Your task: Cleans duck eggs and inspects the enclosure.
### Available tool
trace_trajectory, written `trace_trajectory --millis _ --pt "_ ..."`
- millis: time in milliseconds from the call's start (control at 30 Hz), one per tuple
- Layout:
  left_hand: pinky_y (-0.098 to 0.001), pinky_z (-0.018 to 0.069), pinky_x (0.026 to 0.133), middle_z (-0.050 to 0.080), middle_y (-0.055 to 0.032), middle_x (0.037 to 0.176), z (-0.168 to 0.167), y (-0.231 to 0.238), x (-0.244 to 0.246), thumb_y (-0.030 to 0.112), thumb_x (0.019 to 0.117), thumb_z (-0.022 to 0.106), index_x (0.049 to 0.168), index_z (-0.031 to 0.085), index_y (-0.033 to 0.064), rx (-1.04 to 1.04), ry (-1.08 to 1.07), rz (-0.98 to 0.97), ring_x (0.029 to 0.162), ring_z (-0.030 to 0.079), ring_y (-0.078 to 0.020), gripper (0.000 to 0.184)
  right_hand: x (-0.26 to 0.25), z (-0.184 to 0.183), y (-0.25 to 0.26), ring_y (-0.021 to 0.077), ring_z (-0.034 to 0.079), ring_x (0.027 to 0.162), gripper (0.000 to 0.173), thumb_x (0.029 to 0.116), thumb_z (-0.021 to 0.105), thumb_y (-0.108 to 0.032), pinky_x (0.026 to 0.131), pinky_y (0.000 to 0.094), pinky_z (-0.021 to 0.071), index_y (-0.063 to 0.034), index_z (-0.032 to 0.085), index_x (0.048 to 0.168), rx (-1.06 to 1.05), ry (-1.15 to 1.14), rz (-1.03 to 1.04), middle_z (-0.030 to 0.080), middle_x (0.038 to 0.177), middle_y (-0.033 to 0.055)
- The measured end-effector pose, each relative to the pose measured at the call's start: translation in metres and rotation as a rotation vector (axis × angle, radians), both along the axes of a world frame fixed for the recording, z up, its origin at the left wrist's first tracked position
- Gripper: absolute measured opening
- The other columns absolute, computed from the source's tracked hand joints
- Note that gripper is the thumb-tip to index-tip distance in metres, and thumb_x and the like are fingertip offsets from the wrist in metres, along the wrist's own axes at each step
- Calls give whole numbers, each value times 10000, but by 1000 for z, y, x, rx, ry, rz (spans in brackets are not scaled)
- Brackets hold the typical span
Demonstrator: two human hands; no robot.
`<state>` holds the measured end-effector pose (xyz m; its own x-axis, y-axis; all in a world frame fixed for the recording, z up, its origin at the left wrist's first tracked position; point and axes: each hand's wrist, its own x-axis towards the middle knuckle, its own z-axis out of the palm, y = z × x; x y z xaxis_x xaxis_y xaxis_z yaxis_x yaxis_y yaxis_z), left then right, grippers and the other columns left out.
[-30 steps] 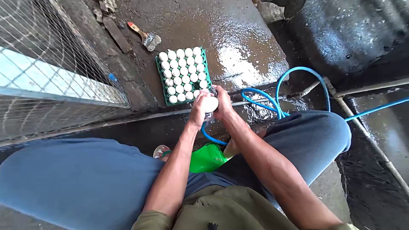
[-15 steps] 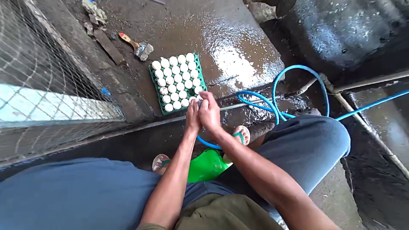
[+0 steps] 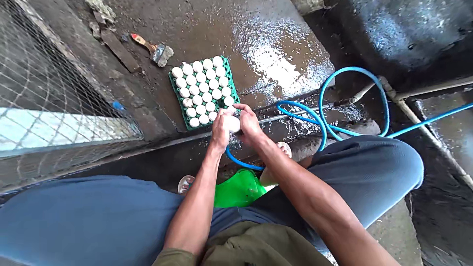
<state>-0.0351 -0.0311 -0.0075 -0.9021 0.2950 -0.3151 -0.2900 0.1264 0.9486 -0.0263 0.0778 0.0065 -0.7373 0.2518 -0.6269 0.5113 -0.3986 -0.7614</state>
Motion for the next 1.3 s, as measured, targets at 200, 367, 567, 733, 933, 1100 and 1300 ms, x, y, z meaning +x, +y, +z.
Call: trace_trajectory --millis 200,367,567,733,933,1100,1300 --pt "-216 448 436 637 2 780 0 -6 -18 327 1047 172 1096 577 185 400 -357 -53 511 534 -76 432 10 -22 22 257 689 832 419 1094 375 -156 689 446 594 -132 395 1511 132 -74 299 668 1189 173" --pt "-294 591 727 686 -55 957 -9 -23 -36 336 1081 259 1246 556 111 493 -442 -110 792 675 -139 408 30 -40 1 79 542 567 314 1044 586 -200 505 231 469 -63 563 1325 -31 -105 788 652 919 66" --pt "-401 569 894 650 -139 1129 -49 -35 -74 123 1009 589 1289 557 -15 -21 -273 27 978 660 -209 313 35 -46 -20 71 525 575 380 1106 451 -358 538 237 464 -89 608 1323 -3 -85 817 669 971 55" --pt "-528 470 1059 596 -237 1315 -79 -23 -117 145 865 804 1278 639 0 -579 77 -268 1228 587 -354 468 30 -47 -24 91 524 588 409 1109 417 -404 554 261 463 -79 618 1255 12 -131 876 643 916 46" --pt "-524 421 1119 626 -216 1319 -122 -6 -133 81 903 722 1242 679 -4 -720 336 -506 1278 570 -366 352 28 -42 -21 116 555 642 421 1105 424 -414 588 295 479 -93 596 1317 32 -116 923 656 973 61" --pt "-533 403 1127 592 -243 1348 -127 -27 -112 109 928 659 1324 630 -15 -775 417 -414 1318 520 -398 416 27 -44 -15 97 542 621 424 1104 425 -419 563 273 467 -114 585 1351 10 -115 894 659 982 48" --pt "-647 390 1042 555 -260 1387 -150 -62 -61 237 934 707 1415 549 0 -1017 460 -481 1303 498 -466 559 27 -44 -20 107 538 635 418 1104 433 -411 576 279 466 -118 581 1362 4 -101 903 648 992 58"
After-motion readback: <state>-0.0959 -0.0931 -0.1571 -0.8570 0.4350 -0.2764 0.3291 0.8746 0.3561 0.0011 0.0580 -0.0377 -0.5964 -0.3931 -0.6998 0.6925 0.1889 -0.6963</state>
